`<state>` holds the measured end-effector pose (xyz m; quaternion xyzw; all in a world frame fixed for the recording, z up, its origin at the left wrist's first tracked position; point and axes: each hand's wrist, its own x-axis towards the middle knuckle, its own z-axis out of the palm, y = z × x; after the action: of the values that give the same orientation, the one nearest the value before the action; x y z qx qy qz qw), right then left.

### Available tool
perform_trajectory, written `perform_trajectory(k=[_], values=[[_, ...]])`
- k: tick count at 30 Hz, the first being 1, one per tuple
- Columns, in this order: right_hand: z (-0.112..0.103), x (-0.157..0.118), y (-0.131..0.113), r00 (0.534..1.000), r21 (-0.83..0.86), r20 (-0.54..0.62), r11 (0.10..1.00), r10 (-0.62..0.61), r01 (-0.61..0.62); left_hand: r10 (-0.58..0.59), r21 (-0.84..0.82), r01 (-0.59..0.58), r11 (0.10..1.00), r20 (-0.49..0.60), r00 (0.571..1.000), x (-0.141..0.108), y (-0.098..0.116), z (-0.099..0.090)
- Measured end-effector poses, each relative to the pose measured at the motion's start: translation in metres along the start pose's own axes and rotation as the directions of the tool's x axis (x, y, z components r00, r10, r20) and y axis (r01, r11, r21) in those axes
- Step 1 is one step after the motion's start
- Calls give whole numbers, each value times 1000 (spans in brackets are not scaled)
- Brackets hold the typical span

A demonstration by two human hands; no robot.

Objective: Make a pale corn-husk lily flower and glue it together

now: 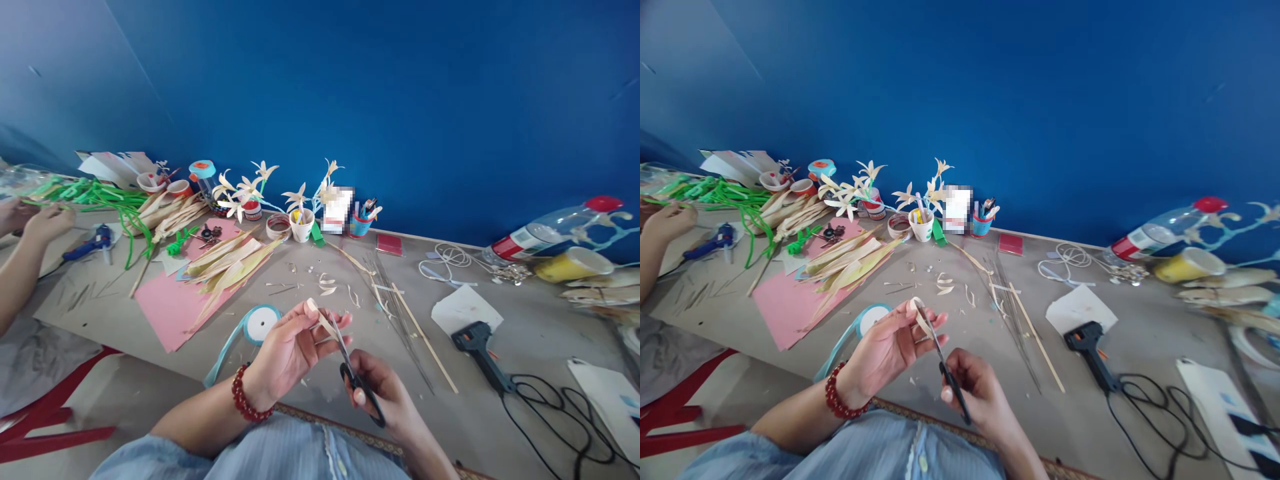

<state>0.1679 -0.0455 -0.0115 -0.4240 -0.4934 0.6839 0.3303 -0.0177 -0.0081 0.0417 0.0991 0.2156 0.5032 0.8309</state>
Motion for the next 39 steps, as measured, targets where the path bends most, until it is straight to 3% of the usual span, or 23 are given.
perform_trajectory(k=[5, 9, 13, 20, 39], values=[[1, -1, 4, 999, -6, -40, 1000, 23, -24, 27, 40, -27, 999, 0, 1000, -3, 1, 0], [-6, -7, 6, 1000, -24, -6, 1000, 10, -11, 2, 79, -3, 997, 19, 1000, -3, 5, -3], [-20, -14, -4, 998, -130, 57, 992, 17, -9, -134, 125, 125, 984, 65, 989, 0, 15, -5], [-28, -16, -31, 983, -348, 169, 937, 75, -12, -376, 200, 356, 913, 69, 924, 6, 29, -1], [-27, -5, -26, 971, -282, 217, 959, 97, -33, -363, 237, 341, 910, 54, 930, 8, 23, -6]])
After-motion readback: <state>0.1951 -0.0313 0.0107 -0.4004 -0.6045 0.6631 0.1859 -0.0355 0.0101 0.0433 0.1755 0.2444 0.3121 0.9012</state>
